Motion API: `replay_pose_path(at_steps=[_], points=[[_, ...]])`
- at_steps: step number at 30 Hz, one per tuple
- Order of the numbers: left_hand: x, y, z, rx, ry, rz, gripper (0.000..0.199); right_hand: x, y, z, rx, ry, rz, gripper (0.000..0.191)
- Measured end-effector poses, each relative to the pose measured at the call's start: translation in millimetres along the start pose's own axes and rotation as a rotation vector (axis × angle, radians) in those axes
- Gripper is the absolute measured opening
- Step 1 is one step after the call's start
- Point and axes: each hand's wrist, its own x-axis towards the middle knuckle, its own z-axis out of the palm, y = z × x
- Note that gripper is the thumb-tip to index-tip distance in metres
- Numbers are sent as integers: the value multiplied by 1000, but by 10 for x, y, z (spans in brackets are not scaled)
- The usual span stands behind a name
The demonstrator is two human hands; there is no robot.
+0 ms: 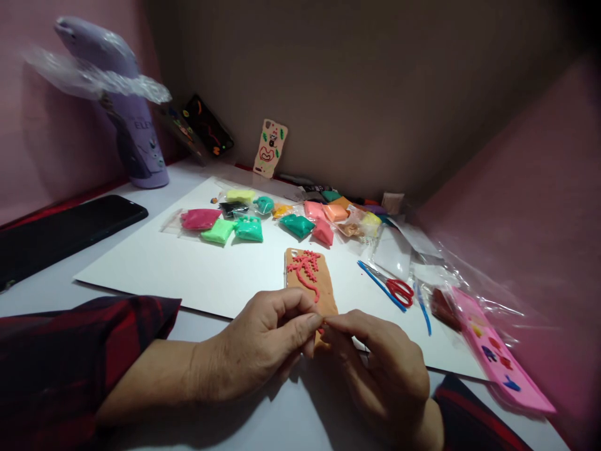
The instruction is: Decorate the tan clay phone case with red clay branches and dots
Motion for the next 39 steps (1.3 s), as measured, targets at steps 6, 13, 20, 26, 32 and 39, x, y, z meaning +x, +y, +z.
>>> replay_pose_path(at_steps=[6, 13, 20, 26, 32, 39], points=[[7, -17, -2, -8, 0, -1, 28, -1, -2, -3, -16, 29, -32, 17], [17, -6, -8, -23, -8, -1, 29, -27, 15, 19, -41, 40, -29, 13], [11, -5, -12, -16, -4, -25, 29, -18, 17, 24, -52, 18, -7, 17], [17, -17, -14, -27, -5, -26, 28, -35, 37, 31, -30, 38, -35, 19], [23, -16, -10, -39, -9, -24, 27, -64, 69, 71, 9, 75, -60, 21], [19, -45, -9, -40, -16, -13, 31, -41, 32, 27, -5, 21, -16, 20]])
